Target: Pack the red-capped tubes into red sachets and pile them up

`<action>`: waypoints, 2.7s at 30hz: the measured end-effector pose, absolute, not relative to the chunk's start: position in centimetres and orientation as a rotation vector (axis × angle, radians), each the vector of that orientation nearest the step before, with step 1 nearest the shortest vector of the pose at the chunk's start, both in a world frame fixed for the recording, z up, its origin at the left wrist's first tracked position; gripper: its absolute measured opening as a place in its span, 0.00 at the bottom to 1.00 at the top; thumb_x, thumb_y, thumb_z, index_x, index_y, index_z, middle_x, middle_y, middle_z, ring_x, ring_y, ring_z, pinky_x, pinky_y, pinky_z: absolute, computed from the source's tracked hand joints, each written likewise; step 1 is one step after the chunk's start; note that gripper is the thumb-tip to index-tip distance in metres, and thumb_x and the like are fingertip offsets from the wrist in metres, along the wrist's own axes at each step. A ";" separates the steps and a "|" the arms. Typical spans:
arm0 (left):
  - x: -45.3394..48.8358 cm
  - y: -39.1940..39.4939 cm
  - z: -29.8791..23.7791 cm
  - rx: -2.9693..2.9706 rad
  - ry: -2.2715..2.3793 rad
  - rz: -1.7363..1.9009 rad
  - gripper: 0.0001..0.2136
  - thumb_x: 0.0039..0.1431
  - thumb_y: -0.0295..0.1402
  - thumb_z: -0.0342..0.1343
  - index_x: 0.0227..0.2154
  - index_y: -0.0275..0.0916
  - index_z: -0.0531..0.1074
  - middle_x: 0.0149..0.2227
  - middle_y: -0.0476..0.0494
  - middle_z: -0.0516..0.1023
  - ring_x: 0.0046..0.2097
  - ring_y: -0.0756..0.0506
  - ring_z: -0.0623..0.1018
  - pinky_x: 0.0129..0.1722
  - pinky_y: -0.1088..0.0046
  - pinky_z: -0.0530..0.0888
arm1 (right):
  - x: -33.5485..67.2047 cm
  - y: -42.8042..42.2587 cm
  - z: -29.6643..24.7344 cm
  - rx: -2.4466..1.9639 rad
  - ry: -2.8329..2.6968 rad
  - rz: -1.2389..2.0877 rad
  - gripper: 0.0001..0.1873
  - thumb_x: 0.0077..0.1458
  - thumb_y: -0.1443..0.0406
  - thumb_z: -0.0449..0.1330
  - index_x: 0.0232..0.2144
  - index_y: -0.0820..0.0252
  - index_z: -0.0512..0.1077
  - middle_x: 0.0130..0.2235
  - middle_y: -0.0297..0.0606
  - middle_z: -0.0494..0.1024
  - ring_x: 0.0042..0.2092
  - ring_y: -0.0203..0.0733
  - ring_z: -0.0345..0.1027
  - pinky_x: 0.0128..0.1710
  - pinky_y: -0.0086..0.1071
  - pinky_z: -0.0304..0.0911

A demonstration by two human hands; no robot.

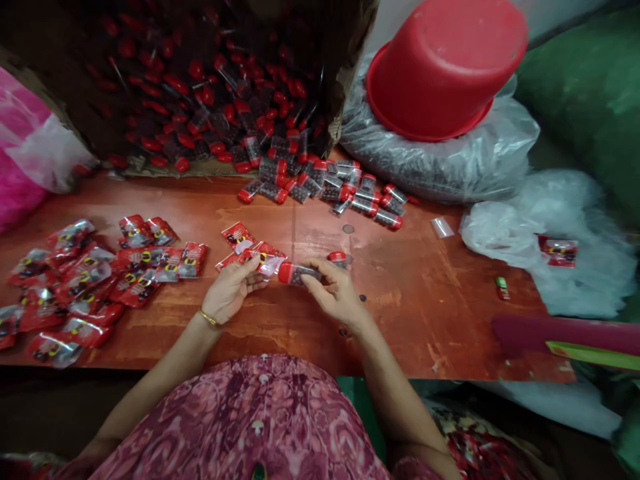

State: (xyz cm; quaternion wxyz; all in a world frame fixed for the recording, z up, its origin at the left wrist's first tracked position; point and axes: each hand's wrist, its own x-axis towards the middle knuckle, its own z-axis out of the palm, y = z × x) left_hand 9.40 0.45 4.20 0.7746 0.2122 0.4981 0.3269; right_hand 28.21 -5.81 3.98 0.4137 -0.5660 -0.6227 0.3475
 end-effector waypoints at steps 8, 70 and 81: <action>9.7 -0.1 4.6 0.744 1.029 0.810 0.12 0.38 0.38 0.66 0.24 0.34 0.77 0.27 0.45 0.79 0.29 0.50 0.74 0.34 0.75 0.70 | 26.8 -6.0 4.4 -1.411 -1.335 1.057 0.10 0.51 0.61 0.58 0.35 0.59 0.72 0.31 0.36 0.74 0.27 0.34 0.65 0.24 0.28 0.65; 1.3 1.8 4.1 0.124 1.118 1.335 0.13 0.56 0.42 0.53 0.25 0.39 0.72 0.26 0.51 0.79 0.35 0.51 0.79 0.41 0.75 0.73 | 24.8 -3.0 1.7 -1.734 -1.472 0.420 0.18 0.59 0.56 0.47 0.36 0.60 0.73 0.35 0.41 0.77 0.36 0.42 0.68 0.39 0.35 0.62; 7.4 0.8 1.5 1.090 1.391 0.984 0.16 0.43 0.45 0.62 0.31 0.37 0.76 0.31 0.42 0.80 0.37 0.43 0.79 0.42 0.64 0.72 | 30.6 -6.8 -2.5 -2.189 -1.492 -0.129 0.20 0.57 0.55 0.50 0.40 0.64 0.71 0.41 0.50 0.74 0.44 0.50 0.63 0.43 0.41 0.57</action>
